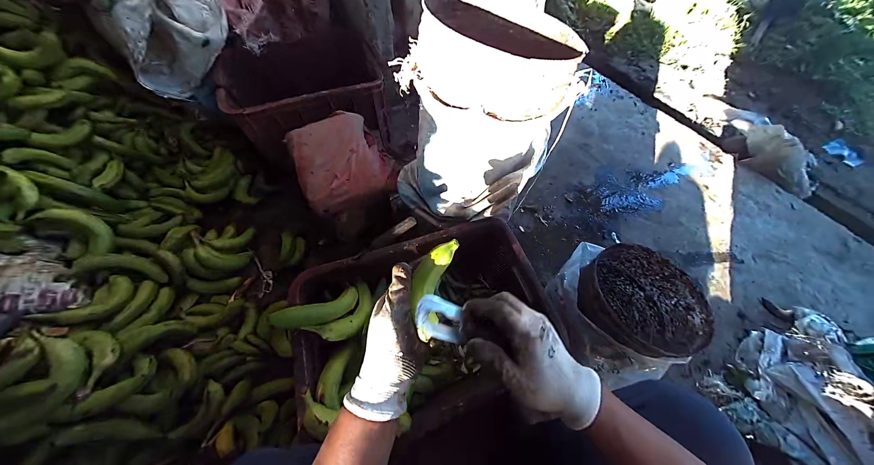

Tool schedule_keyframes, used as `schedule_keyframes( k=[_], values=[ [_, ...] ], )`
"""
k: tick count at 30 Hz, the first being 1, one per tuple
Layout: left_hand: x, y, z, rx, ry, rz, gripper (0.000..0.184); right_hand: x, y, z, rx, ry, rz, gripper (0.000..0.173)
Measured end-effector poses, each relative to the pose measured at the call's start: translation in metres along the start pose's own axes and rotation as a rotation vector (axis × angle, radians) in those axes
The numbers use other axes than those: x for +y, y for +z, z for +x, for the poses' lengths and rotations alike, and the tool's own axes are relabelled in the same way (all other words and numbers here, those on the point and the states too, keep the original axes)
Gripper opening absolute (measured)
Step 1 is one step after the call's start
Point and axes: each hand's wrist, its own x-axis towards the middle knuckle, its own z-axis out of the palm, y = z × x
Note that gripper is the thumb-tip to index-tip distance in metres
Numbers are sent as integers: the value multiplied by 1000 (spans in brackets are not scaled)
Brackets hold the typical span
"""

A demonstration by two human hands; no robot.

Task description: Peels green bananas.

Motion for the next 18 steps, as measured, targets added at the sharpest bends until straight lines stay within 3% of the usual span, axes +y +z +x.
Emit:
schedule_keyframes(
  k=[4,8,12,15,18],
  values=[
    [-3,5,-9,-82,37,89,42,5,15,-3,-31,15,-65,46],
    [-6,9,-12,-64,58,368,39,33,1,14,200,219,-213,39],
    [-10,4,-2,-130,-110,126,52,56,-44,26,281,544,-157,49],
    [-7,4,5,-138,-159,19,47,31,-38,17,265,438,11,51],
    [-8,5,6,-87,-88,-23,39,4,-11,-1,122,247,105,46]
  ],
)
